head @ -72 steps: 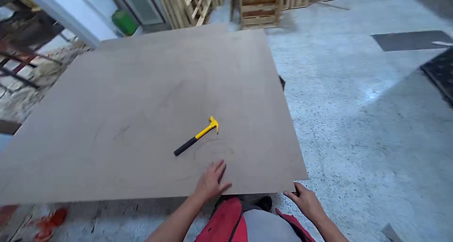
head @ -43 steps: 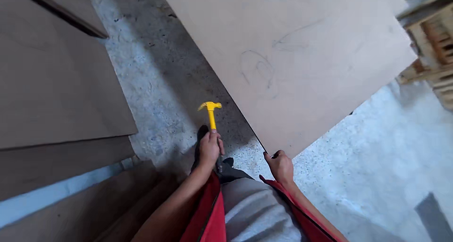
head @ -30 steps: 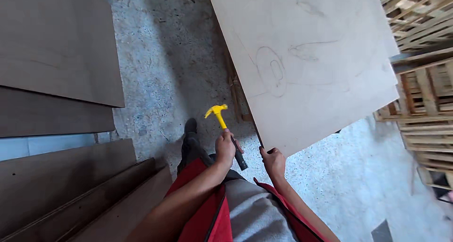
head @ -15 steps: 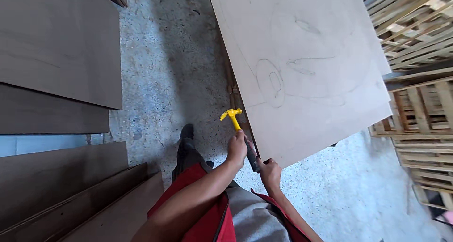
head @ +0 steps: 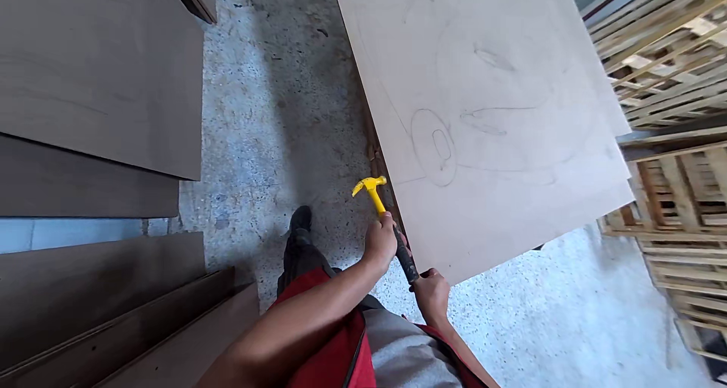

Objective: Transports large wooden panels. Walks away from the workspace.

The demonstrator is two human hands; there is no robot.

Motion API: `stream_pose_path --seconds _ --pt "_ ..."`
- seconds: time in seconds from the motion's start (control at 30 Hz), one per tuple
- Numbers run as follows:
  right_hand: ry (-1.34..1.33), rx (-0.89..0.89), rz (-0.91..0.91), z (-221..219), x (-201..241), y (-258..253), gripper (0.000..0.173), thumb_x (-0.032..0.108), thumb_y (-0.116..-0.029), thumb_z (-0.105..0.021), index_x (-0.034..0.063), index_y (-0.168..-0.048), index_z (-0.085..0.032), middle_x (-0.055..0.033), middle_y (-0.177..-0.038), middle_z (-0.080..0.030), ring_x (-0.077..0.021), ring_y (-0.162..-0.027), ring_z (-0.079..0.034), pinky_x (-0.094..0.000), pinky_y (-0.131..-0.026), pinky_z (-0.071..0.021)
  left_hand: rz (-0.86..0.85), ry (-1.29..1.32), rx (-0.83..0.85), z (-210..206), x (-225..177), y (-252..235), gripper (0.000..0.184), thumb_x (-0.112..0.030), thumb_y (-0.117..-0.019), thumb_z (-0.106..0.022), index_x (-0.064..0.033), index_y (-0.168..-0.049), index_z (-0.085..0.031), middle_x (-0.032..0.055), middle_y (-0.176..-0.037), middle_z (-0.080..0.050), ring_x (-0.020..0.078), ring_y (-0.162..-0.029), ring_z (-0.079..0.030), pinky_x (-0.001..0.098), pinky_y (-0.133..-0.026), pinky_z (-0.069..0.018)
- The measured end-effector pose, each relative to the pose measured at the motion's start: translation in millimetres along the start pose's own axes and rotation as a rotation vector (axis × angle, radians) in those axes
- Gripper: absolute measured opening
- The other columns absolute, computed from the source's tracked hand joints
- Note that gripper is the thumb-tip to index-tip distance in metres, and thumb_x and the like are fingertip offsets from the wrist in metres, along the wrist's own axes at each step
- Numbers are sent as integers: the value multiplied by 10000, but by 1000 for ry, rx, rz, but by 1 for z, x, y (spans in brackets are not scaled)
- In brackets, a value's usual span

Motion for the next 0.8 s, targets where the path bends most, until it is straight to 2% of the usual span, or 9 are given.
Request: stream_pose_path --seconds 0.07,0.23,0.33,0.47,0.57,0.67,0.73,0.8 --pt "-15 6 1 0 -2 -2 359 442 -908 -734 86 -885 -700 0 -701 -727 -150 -617 -712 -414 -643 -605 -22 53 -25 -1 -2 3 540 -424 -1137 -257 35 -1110 -540 142 -676 -625 253 -523 -654 405 -528 -604" --pt "-37 8 14 -3 -3 -3 347 423 -912 -730 81 -874 -693 -2 -689 -725 -151 -608 -712 -411 -634 -605 19 1 -25 -2 -6 -6 561 -440 -1135 -257 38 -1128 -551 144 -707 -637 254 -568 -668 413 -563 -609" --pt "-51 9 16 -4 -4 -5 375 448 -922 -726 78 -870 -697 -2 -683 -726 -147 -598 -711 -405 -629 -610 -15 74 -70 0 -13 -11 550 -444 -1134 -255 24 -1111 -541 137 -710 -622 251 -558 -659 420 -553 -610" --pt "-65 -1 17 -4 -4 -6 370 446 -916 -736 82 -865 -694 1 -678 -726 -143 -593 -712 -397 -619 -612 -6 38 -46 0 -23 -13 549 -460 -1128 -271 15 -1104 -545 131 -694 -613 243 -547 -649 406 -530 -598" --pt "-77 13 8 -4 -5 -6 386 458 -918 -731 77 -868 -691 -5 -676 -725 -152 -588 -710 -409 -626 -613 -12 -14 -16 -1 -28 -18 557 -454 -1131 -253 23 -1127 -541 137 -710 -626 250 -565 -661 420 -557 -609" --pt "-144 102 20 -6 -9 -8 391 422 -946 -704 40 -867 -694 -43 -686 -729 -193 -609 -722 -440 -651 -627 -9 -84 18 16 -42 -20 542 -418 -1137 -275 43 -1136 -562 134 -687 -623 240 -533 -644 392 -533 -598" --pt "-176 233 16 -8 -8 -9 387 386 -970 -682 18 -854 -705 -63 -696 -734 -203 -625 -728 -438 -670 -632 -41 -29 -13 41 -64 -20 499 -382 -1141 -293 45 -1119 -551 124 -680 -602 229 -516 -627 381 -521 -594" --pt "-127 401 7 -3 -4 -2 386 380 -979 -670 3 -916 -722 -82 -753 -746 -213 -689 -736 -448 -735 -626 -50 34 -94 78 -87 -21 477 -377 -1140 -316 32 -1110 -559 104 -675 -585 212 -504 -605 371 -502 -581"
Point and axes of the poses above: each hand's wrist, its own y-axis away from the middle knuckle, its own z-axis out of the back of the hand, x = y × z, the point moved 4 cm from there along -y, towards the middle knuckle
